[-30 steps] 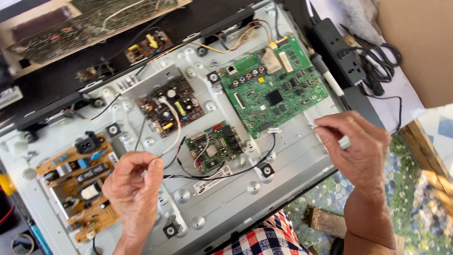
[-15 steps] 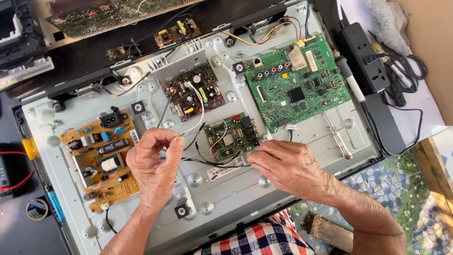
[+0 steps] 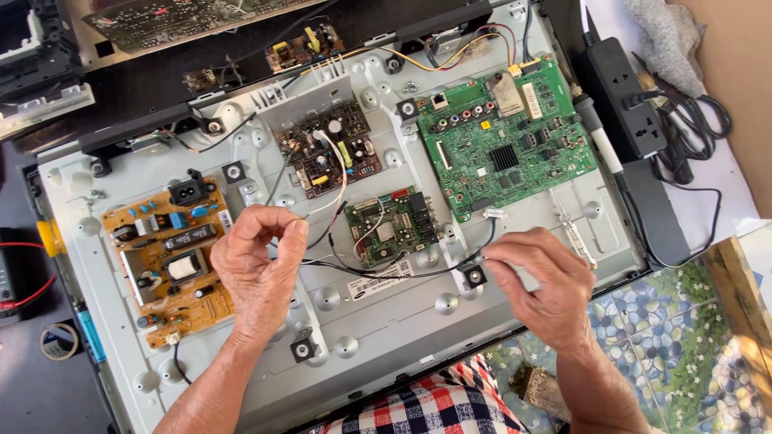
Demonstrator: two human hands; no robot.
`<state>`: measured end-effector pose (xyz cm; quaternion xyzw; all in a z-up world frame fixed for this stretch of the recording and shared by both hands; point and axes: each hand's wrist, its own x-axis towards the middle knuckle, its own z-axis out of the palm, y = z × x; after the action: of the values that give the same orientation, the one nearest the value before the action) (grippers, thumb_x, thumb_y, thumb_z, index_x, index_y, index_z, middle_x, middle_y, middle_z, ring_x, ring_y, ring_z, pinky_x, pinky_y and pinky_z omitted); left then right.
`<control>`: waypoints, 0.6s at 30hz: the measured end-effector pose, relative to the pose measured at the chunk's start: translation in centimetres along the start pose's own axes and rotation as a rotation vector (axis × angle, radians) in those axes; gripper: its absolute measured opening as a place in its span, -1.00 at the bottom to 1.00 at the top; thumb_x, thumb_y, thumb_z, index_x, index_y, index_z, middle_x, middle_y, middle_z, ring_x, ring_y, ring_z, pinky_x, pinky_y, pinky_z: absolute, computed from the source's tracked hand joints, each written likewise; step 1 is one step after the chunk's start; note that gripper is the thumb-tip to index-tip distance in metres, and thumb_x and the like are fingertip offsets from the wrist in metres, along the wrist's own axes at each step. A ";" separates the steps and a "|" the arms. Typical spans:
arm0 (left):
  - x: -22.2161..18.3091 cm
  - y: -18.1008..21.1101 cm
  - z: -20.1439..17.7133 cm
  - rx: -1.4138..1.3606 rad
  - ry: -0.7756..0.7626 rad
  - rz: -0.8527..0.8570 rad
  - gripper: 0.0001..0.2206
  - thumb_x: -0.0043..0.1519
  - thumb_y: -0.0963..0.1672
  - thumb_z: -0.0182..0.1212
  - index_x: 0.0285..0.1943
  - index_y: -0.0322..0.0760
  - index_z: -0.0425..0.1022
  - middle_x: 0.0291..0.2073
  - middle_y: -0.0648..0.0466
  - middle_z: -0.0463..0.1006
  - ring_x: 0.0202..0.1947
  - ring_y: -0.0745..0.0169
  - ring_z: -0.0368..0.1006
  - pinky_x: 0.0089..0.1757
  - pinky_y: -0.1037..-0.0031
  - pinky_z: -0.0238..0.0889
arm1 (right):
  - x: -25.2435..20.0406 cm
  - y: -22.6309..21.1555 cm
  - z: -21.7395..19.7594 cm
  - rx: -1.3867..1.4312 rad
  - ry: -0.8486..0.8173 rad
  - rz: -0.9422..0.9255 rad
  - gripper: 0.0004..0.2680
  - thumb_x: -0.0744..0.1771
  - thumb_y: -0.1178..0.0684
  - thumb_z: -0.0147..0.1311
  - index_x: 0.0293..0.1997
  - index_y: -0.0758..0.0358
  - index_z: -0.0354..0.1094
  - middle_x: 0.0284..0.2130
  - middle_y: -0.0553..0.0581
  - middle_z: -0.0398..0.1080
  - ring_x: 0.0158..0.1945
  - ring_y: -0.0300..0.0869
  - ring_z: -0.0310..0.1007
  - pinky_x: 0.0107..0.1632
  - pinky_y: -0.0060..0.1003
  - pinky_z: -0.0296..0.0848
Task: Repairing the internal components of a television by connecting wires and inspecting circuit boards
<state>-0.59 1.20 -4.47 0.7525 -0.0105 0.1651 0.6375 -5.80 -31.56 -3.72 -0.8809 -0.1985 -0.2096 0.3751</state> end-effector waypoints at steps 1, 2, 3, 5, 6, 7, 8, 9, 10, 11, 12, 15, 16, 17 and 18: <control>0.0 0.0 0.0 0.023 -0.005 0.002 -0.92 0.19 -0.30 0.38 -0.31 -0.44 0.56 -0.56 -0.02 0.43 -0.53 0.36 0.29 -0.37 0.53 0.35 | -1.1 1.0 -0.3 -0.020 0.072 0.039 -0.95 0.30 0.17 0.28 -0.23 0.16 0.59 -0.35 0.06 0.54 -0.36 -0.08 0.56 -0.23 -0.22 0.55; -0.1 -0.1 0.0 0.045 -0.011 0.004 -0.92 0.19 -0.30 0.38 -0.31 -0.44 0.55 -0.56 -0.03 0.43 -0.53 0.35 0.29 -0.38 0.52 0.34 | -2.2 2.0 -0.6 -0.040 0.143 0.079 -0.96 0.29 0.18 0.31 -0.25 0.19 0.60 -0.36 0.07 0.55 -0.38 -0.07 0.55 -0.23 -0.21 0.54; -0.1 -0.1 -0.1 0.040 -0.018 0.001 -0.92 0.19 -0.30 0.38 -0.31 -0.44 0.55 -0.56 -0.03 0.43 -0.53 0.35 0.29 -0.38 0.52 0.34 | -3.0 3.2 -1.4 -0.047 0.143 0.084 -0.96 0.29 0.18 0.31 -0.25 0.19 0.60 -0.36 0.07 0.55 -0.38 -0.07 0.55 -0.23 -0.21 0.54; 0.0 0.0 0.0 0.004 -0.018 -0.002 -0.93 0.21 -0.30 0.38 -0.27 -0.46 0.56 -0.53 -0.02 0.42 -0.49 0.37 0.27 -0.36 0.52 0.33 | -4.8 5.5 -3.1 -0.108 0.256 0.105 -0.96 0.33 0.16 0.33 -0.23 0.27 0.58 -0.39 0.11 0.54 -0.41 -0.08 0.49 -0.23 -0.25 0.50; -0.3 0.1 0.1 -0.006 -0.034 -0.002 -0.93 0.21 -0.30 0.38 -0.27 -0.46 0.56 -0.53 -0.02 0.42 -0.49 0.37 0.27 -0.36 0.52 0.33 | -4.3 4.4 -4.0 -0.123 0.263 0.113 -0.96 0.33 0.16 0.33 -0.23 0.27 0.58 -0.39 0.11 0.54 -0.41 -0.08 0.49 -0.23 -0.25 0.50; -0.5 0.3 0.1 0.083 -0.020 -0.012 -0.94 0.26 -0.26 0.34 -0.22 -0.36 0.54 -0.47 0.09 0.46 -0.48 0.46 0.28 -0.35 0.61 0.27 | -3.6 3.3 -4.7 -0.200 0.289 0.142 -0.97 0.36 0.26 0.29 -0.20 0.37 0.52 -0.34 0.20 0.52 -0.30 -0.03 0.51 -0.17 -0.22 0.50; -0.7 0.5 0.1 0.173 -0.006 -0.021 -0.95 0.32 -0.22 0.30 -0.17 -0.27 0.51 -0.41 0.20 0.51 -0.46 0.56 0.29 -0.34 0.70 0.21 | -3.0 2.2 -5.4 -0.277 0.314 0.172 -0.96 0.39 0.36 0.25 -0.17 0.47 0.46 -0.29 0.29 0.51 -0.19 0.01 0.53 -0.11 -0.19 0.51; -0.6 0.4 0.1 0.169 -0.011 -0.017 -0.95 0.32 -0.22 0.30 -0.17 -0.27 0.51 -0.41 0.20 0.51 -0.46 0.56 0.29 -0.34 0.70 0.21 | -3.2 2.4 -5.7 -0.282 0.319 0.174 -0.96 0.39 0.36 0.25 -0.17 0.47 0.46 -0.29 0.29 0.51 -0.19 0.01 0.53 -0.11 -0.19 0.51; -0.6 0.3 0.1 0.157 0.003 -0.026 -0.95 0.32 -0.25 0.30 -0.17 -0.30 0.52 -0.41 0.19 0.49 -0.46 0.55 0.27 -0.33 0.70 0.21 | -3.4 2.5 -6.0 -0.303 0.334 0.188 -0.96 0.40 0.35 0.24 -0.16 0.48 0.47 -0.28 0.30 0.51 -0.18 0.02 0.53 -0.12 -0.20 0.49; -0.7 0.2 -0.1 0.145 0.019 -0.037 -0.94 0.32 -0.27 0.29 -0.17 -0.32 0.52 -0.41 0.17 0.48 -0.46 0.53 0.26 -0.31 0.70 0.20 | -3.6 2.7 -6.2 -0.322 0.346 0.203 -0.97 0.41 0.35 0.23 -0.16 0.48 0.48 -0.28 0.31 0.50 -0.17 0.03 0.53 -0.13 -0.21 0.47; -0.7 0.1 -0.1 0.143 0.016 -0.037 -0.94 0.32 -0.27 0.29 -0.17 -0.32 0.52 -0.41 0.17 0.48 -0.46 0.53 0.26 -0.31 0.70 0.20 | -3.9 3.1 -6.5 -0.326 0.348 0.205 -0.97 0.41 0.35 0.23 -0.16 0.48 0.48 -0.28 0.31 0.50 -0.17 0.03 0.53 -0.13 -0.21 0.47; -0.8 -0.1 -0.3 0.086 0.020 -0.060 -0.95 0.35 -0.26 0.28 -0.14 -0.35 0.49 -0.37 0.15 0.46 -0.45 0.53 0.24 -0.34 0.68 0.17 | -4.6 3.7 -7.2 -0.371 0.355 0.226 -0.96 0.44 0.26 0.24 -0.10 0.45 0.51 -0.24 0.30 0.53 -0.19 -0.03 0.51 -0.20 -0.26 0.43; -0.8 -0.2 -0.3 0.109 0.019 -0.048 -0.95 0.36 -0.27 0.28 -0.13 -0.37 0.49 -0.36 0.13 0.46 -0.45 0.50 0.25 -0.33 0.66 0.18 | -4.6 3.4 -7.3 -0.373 0.364 0.246 -0.99 0.44 0.32 0.23 -0.09 0.47 0.51 -0.25 0.32 0.51 -0.23 -0.05 0.46 -0.21 -0.26 0.41; -0.9 -0.2 -0.3 0.131 0.021 -0.036 -0.95 0.36 -0.28 0.27 -0.13 -0.39 0.49 -0.36 0.11 0.47 -0.44 0.48 0.26 -0.32 0.65 0.19 | -4.4 3.3 -7.5 -0.374 0.374 0.263 -0.98 0.44 0.37 0.22 -0.09 0.49 0.51 -0.25 0.34 0.50 -0.28 -0.07 0.42 -0.22 -0.27 0.39; -1.0 -0.2 -0.4 0.127 0.020 -0.038 -0.95 0.36 -0.28 0.27 -0.13 -0.39 0.49 -0.36 0.11 0.47 -0.44 0.48 0.26 -0.32 0.65 0.19 | -4.4 3.3 -7.7 -0.378 0.372 0.263 -0.98 0.44 0.37 0.22 -0.09 0.49 0.51 -0.25 0.34 0.50 -0.28 -0.07 0.42 -0.22 -0.27 0.39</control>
<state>-1.60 1.43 -4.85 0.7899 0.0207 0.1610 0.5914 -9.52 -40.31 -3.07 -0.8997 0.0320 -0.3503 0.2583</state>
